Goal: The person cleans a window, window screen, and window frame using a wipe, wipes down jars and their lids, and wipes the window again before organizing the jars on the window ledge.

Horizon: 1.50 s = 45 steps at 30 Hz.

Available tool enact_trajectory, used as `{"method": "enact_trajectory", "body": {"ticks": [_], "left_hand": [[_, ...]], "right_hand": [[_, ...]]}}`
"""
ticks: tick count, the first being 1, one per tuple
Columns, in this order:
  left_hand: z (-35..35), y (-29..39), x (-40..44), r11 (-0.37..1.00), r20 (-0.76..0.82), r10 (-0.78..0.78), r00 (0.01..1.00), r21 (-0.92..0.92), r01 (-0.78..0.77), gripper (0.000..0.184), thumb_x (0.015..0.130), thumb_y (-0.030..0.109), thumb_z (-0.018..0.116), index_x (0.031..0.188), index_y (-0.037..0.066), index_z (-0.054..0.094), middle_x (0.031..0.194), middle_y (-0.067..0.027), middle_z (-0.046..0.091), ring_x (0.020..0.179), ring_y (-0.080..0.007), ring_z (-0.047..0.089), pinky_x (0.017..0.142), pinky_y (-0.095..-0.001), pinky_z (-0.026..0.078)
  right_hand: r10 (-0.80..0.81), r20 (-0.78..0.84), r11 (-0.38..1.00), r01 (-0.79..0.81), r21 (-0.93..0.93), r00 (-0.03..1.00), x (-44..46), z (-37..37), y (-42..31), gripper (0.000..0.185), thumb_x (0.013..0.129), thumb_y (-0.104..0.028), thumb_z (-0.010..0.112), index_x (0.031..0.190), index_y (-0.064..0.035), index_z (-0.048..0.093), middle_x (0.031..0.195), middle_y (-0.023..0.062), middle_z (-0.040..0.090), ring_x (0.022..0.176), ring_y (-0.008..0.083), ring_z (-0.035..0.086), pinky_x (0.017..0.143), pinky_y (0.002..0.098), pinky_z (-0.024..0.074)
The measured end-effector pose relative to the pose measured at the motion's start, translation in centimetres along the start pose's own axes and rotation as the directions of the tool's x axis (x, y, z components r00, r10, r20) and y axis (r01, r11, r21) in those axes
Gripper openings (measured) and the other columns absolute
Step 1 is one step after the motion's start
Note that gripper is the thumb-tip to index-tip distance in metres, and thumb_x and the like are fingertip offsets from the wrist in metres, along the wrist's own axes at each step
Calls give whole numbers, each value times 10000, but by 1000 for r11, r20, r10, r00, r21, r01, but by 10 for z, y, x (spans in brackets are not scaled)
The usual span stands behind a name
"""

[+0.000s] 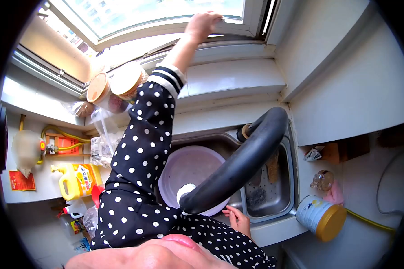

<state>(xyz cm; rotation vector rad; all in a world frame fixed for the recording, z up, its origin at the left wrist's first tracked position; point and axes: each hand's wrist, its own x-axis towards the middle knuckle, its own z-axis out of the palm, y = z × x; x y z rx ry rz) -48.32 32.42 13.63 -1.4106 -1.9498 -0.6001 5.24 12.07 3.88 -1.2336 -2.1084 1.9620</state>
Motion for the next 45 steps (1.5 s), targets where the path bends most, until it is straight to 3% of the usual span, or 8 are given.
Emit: {"method": "enact_trajectory", "body": {"ticks": [4,11,25,27,31,35,37,45], "left_hand": [[-21,-45,-15,958,94,-285,954,32,283,185,866,130,500,891,132,683,778,-103,671,692,-235,663,641,-323,551],[20,46,23,983,46,118,992,136,-123,150,819,63,530,890,98,657,883,-128,643,709,-271,650,647,-328,544],[37,27,32,988,120,145,982,26,-149,110,719,58,550,705,50,659,764,-166,617,767,-329,608,707,-401,495],[25,4,23,960,141,-70,987,-259,106,138,754,72,531,712,35,657,774,-159,636,788,-316,624,695,-393,503],[20,22,32,961,210,-162,964,254,106,152,788,111,563,771,127,713,748,-91,667,714,-239,656,686,-355,534],[17,65,29,978,48,-143,989,-148,149,87,716,11,574,730,25,659,891,-118,613,850,-277,617,777,-346,503],[18,45,22,996,38,-50,998,-67,53,167,740,66,565,810,137,698,911,-78,630,832,-260,623,762,-346,503],[-38,-50,-12,776,59,-604,795,268,570,145,808,127,562,764,58,682,782,-144,667,781,-256,667,689,-334,543]], "right_hand": [[0,-24,999,1,43,1000,1,-7,13,255,923,-95,439,1099,25,579,933,133,668,839,161,632,760,273,491],[89,-18,992,-87,92,996,-1,-3,24,253,923,-103,445,1093,24,583,930,127,668,840,160,628,753,276,491],[76,-59,995,-72,64,995,-1,-9,3,247,919,-81,444,1092,34,577,941,131,664,835,167,630,760,277,491],[12,-74,999,-10,33,997,1,-15,6,247,920,-82,441,1090,34,578,939,132,664,843,168,629,767,277,489],[-45,-131,987,64,146,990,0,-12,39,249,918,-76,437,1094,37,573,934,137,663,834,171,631,759,277,493],[60,-29,994,-57,94,998,-3,-6,25,245,917,-67,436,1095,27,576,942,134,662,832,160,629,755,275,491],[-2,-59,1000,3,18,998,-5,-9,13,242,918,-65,437,1090,29,578,936,135,664,829,165,633,749,275,493],[-99,-44,990,94,-102,994,9,-9,3,223,913,-72,450,1049,41,586,904,135,667,800,183,650,728,272,496]]}}
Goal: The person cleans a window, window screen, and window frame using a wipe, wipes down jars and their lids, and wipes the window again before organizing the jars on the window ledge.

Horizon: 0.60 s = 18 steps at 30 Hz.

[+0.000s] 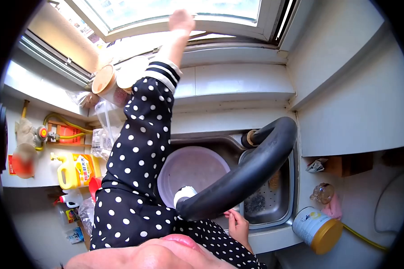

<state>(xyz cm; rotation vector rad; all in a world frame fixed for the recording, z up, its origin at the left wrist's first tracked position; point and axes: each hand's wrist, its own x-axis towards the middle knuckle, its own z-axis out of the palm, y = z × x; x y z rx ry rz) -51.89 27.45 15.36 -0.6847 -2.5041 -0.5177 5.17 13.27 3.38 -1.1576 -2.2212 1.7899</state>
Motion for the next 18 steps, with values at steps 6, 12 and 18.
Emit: {"method": "enact_trajectory", "body": {"ticks": [6,12,18], "left_hand": [[42,-39,20,980,-75,-141,987,-155,128,296,860,186,430,954,-9,632,940,-215,626,916,-345,599,775,-429,472],[16,29,-9,979,-54,150,987,-129,-156,110,752,70,572,748,44,680,773,-186,649,798,-298,653,715,-340,532],[25,-52,23,750,85,-244,966,-614,244,352,896,230,378,927,-5,638,921,-226,625,884,-336,604,768,-429,466]], "right_hand": [[-107,-126,994,104,-35,986,2,1,18,148,857,-75,512,914,20,610,755,152,649,731,239,653,650,301,478],[-97,-37,990,100,97,995,14,17,24,186,813,-91,563,955,24,598,861,149,640,832,264,617,752,337,457],[-10,-28,995,13,98,1000,7,13,9,216,811,-82,569,998,23,589,942,140,621,913,259,583,820,343,427]]}}
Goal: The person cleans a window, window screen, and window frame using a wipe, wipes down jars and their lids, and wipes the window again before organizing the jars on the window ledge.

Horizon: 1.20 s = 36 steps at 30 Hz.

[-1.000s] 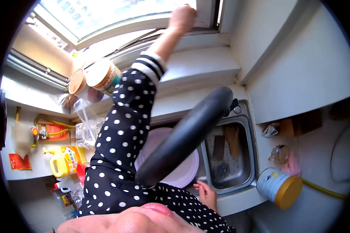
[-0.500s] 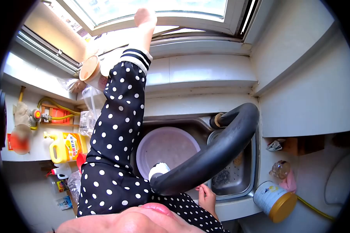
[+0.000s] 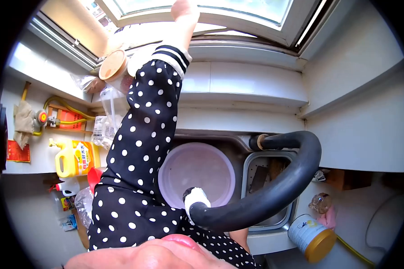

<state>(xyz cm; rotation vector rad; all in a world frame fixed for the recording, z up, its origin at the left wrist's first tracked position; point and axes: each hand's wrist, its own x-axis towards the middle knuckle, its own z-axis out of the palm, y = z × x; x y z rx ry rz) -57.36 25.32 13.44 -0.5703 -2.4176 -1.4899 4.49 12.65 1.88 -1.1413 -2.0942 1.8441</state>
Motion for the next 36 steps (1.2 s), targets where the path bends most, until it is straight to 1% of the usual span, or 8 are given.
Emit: {"method": "enact_trajectory", "body": {"ticks": [3,8,13,15,19,24,30,36], "left_hand": [[16,14,-14,979,-191,132,973,180,-98,249,828,198,513,829,-8,652,782,-200,639,766,-308,626,691,-387,485],[38,82,-84,711,213,465,859,488,-506,142,738,78,544,750,39,681,783,-206,644,787,-327,650,688,-365,537],[-6,36,-29,630,194,201,960,725,-278,208,885,175,496,863,56,665,798,-113,665,782,-213,663,669,-320,543],[3,47,-14,775,-111,-3,994,628,73,233,906,200,473,856,77,664,792,-91,662,752,-193,658,652,-313,531],[35,59,-28,853,-251,-44,967,494,167,229,907,208,478,862,89,668,792,-85,661,742,-186,656,647,-319,524],[38,79,-56,628,256,235,938,697,-348,146,779,125,558,810,69,689,855,-126,666,814,-246,657,728,-325,526],[0,90,-82,971,144,191,971,121,-208,169,731,100,565,825,37,691,791,-157,659,777,-302,642,682,-334,509],[-109,124,-170,687,96,34,995,-725,47,228,797,68,548,984,-53,598,805,-124,647,713,-131,599,644,-261,480]], "right_hand": [[41,-10,999,-41,13,999,-3,1,-5,233,809,-78,572,1019,23,584,983,136,612,953,256,567,854,346,413],[-19,8,1000,19,17,1000,-1,11,-21,253,813,-70,576,1049,22,578,1037,127,601,1000,244,546,896,343,396],[-42,55,998,39,46,998,1,8,-15,276,870,-96,541,1122,16,537,1063,119,592,982,201,555,895,315,415],[182,128,943,-210,260,975,0,5,43,313,899,-129,505,1181,6,495,1089,133,581,990,196,558,900,311,426],[336,188,830,-384,404,923,-4,4,102,336,911,-138,487,1215,6,478,1116,163,571,984,202,570,888,314,441],[138,87,962,-155,225,987,4,10,90,298,897,-113,498,1163,22,517,1068,162,595,939,200,590,853,310,451],[-137,-61,990,136,-25,989,-1,1,-2,207,892,-71,494,1032,56,580,790,86,661,699,172,620,712,278,480],[-393,-527,889,458,-9,753,-29,-21,-93,270,962,-126,359,1120,29,514,687,67,589,619,103,536,603,195,437]]}}
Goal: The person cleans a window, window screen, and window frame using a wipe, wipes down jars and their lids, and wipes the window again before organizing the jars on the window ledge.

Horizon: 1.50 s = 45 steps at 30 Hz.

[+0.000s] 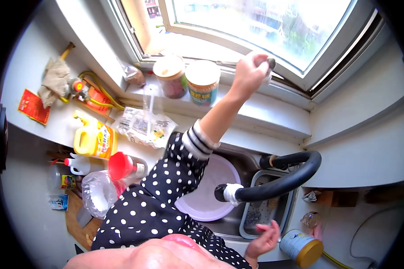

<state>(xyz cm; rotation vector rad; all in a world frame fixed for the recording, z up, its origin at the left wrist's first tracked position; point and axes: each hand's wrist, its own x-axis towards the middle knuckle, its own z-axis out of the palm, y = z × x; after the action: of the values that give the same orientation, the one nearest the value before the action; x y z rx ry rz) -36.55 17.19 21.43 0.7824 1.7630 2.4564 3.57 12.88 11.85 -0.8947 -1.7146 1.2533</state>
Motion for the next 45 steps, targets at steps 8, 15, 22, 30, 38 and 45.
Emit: {"method": "enact_trajectory", "body": {"ticks": [8,15,22,30,38,45], "left_hand": [[-67,127,-161,973,550,-49,834,-161,163,471,798,-13,620,1231,26,438,933,-43,527,803,-80,545,676,-207,480],[-84,175,-190,996,554,-42,832,86,-7,535,747,-58,630,1241,51,456,959,-64,561,885,-110,568,802,-249,494],[-144,181,-79,678,427,119,896,624,-387,482,771,144,659,1214,49,496,999,-170,619,943,-285,605,788,-351,482],[-211,187,137,-462,168,64,984,879,-120,263,808,-15,523,1061,39,570,1375,-99,348,974,-254,584,847,-301,545],[-258,162,230,-216,96,175,980,975,-57,379,817,258,548,1176,137,545,1203,-144,538,1085,-284,543,919,-376,443],[-241,11,233,136,343,-130,930,935,-326,499,735,313,618,1187,110,557,1166,-138,577,1037,-239,571,904,-321,448]], "right_hand": [[-431,344,901,416,120,834,29,48,-132,444,961,-241,387,1316,15,314,1137,162,499,945,198,535,778,296,454],[-252,686,917,-57,394,683,46,87,-172,410,934,-54,433,1324,-26,309,1094,96,523,922,110,536,803,240,450],[-434,713,856,499,135,551,115,128,-203,292,872,-20,502,1162,-2,525,936,115,592,839,185,586,748,279,476],[-520,711,520,836,-177,474,151,113,-178,322,803,-15,539,1124,-51,545,941,134,594,799,310,604,691,355,494],[-554,718,492,861,-126,422,144,115,-182,372,746,29,574,1106,-61,569,956,102,605,756,282,620,644,336,512],[-520,753,532,842,-84,404,152,112,-178,407,699,44,598,1097,-41,573,943,117,609,714,265,626,603,324,515]]}}
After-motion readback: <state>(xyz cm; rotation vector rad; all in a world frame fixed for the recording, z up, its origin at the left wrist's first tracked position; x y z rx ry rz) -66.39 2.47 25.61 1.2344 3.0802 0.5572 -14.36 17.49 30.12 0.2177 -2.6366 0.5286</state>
